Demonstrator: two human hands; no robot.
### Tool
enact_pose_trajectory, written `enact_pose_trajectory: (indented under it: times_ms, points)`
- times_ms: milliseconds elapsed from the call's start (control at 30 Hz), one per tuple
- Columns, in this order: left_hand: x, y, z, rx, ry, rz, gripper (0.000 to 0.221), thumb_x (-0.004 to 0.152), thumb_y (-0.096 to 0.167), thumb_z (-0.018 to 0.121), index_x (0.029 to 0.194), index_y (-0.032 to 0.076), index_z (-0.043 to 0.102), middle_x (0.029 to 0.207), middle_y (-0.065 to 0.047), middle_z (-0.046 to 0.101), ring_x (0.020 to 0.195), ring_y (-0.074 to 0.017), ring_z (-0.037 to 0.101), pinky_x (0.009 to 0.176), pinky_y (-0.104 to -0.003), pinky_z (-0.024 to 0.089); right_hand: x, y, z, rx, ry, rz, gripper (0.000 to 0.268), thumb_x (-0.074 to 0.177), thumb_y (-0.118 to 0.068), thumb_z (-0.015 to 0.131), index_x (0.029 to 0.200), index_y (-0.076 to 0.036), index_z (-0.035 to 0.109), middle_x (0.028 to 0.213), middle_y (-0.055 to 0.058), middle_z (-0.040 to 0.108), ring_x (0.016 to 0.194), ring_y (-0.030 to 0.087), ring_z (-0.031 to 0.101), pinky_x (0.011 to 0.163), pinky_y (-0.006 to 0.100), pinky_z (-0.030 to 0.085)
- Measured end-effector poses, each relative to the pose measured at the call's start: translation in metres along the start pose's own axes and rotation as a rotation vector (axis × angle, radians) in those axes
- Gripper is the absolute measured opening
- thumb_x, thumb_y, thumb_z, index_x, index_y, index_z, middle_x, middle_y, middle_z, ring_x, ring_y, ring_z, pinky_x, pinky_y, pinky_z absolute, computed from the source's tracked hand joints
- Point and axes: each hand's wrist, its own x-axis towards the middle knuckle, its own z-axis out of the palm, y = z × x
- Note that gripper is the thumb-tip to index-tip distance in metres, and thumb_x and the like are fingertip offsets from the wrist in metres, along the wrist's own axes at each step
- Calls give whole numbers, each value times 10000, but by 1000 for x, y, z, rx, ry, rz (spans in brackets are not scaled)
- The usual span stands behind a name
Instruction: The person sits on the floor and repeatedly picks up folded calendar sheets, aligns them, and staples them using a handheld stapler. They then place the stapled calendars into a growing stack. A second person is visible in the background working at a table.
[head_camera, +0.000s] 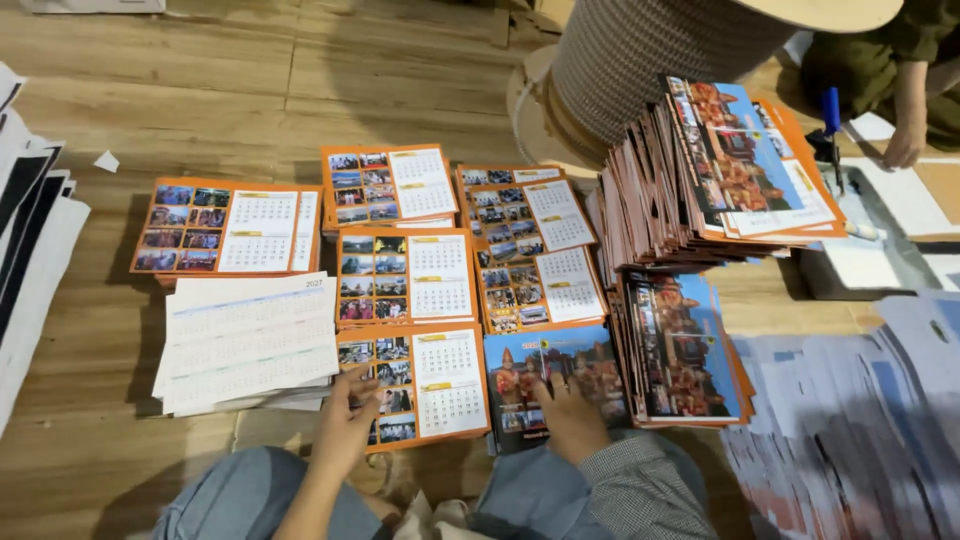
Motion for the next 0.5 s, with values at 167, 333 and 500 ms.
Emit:
enact_pose_trajectory:
  times_ms: [167, 333, 500]
  points:
    - [13, -28, 2, 55, -19, 94, 439, 866, 172, 561, 1299, 159, 495, 1090, -26, 643, 969, -169, 622, 857, -320, 494, -5, 19, 0, 167, -65, -80, 718, 737, -87, 743, 1341, -189, 369, 1293, 86, 396, 1116, 326, 453, 844, 461, 462]
    - [6, -18, -1, 41, -64, 7, 387, 878, 212, 564, 1261, 182, 522, 1060, -11, 637, 1017, -163, 620, 926, -316, 467, -11, 47, -11, 497, 102, 16, 442, 807, -153, 659, 1225, -287, 613, 1164, -8, 670, 924, 191, 689, 847, 328, 529]
    - [11, -22, 3, 88, -58, 13, 392, 878, 223, 549, 1266, 181, 519, 1091, -13, 640, 1003, -155, 619, 910, -305, 475, -21, 71, -39, 359, 310, 139, 148, 756, -336, 712, 808, -198, 701, 704, -1, 717, 577, 132, 663, 566, 302, 551]
